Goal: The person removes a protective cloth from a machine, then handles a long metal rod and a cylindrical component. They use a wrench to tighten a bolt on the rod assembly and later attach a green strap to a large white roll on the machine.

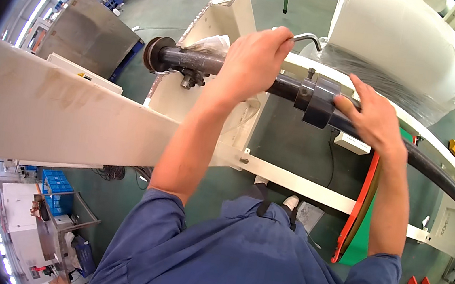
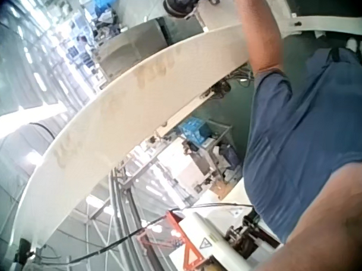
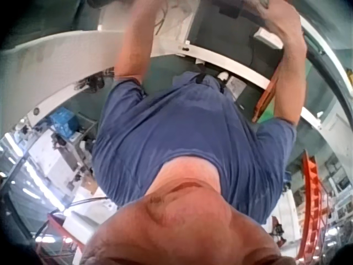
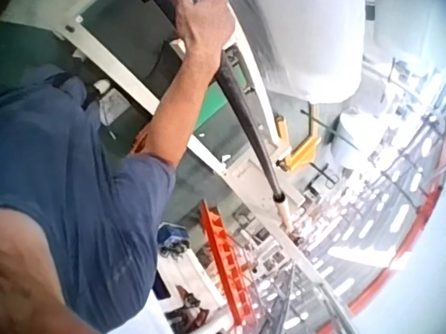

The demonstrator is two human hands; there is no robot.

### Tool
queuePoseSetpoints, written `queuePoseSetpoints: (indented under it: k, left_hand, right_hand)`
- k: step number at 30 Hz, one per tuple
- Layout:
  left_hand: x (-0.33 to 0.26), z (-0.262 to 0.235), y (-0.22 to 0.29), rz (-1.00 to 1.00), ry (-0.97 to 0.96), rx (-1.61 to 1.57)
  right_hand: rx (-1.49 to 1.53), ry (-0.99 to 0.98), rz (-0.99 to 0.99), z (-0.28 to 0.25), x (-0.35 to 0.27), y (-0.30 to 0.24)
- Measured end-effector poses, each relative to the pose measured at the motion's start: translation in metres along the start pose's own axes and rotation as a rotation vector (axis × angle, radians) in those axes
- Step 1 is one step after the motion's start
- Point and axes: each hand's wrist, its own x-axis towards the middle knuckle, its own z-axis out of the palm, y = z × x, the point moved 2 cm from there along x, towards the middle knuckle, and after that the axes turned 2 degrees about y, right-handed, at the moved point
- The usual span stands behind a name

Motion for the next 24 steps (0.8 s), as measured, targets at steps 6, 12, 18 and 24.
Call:
queuePoseSetpoints:
  k: [6,12,18,24]
  left_hand:
    - [0.049,0.020,-0.029,-0.059,-0.493,0.129]
    - [0.070,0.038,-0.030,-0.064,-0.724,0.119]
    - [0.083,0.044,-0.002,-0.013,-0.857,0.332]
    - [0.102,0.062,0.013,0.104,-1.019,0.709]
  right_hand:
    - [0.045,-0.105,0.081,-0.025,-0.031,0.071]
    - [-0.098,0.034,0.026,-0.019,-0.051,0.073]
    - [-0.087,0.023,0.075,-0.016,-0.050,0.076]
    - [-0.066,0.073,0.027,-0.016,-0.053,0.077]
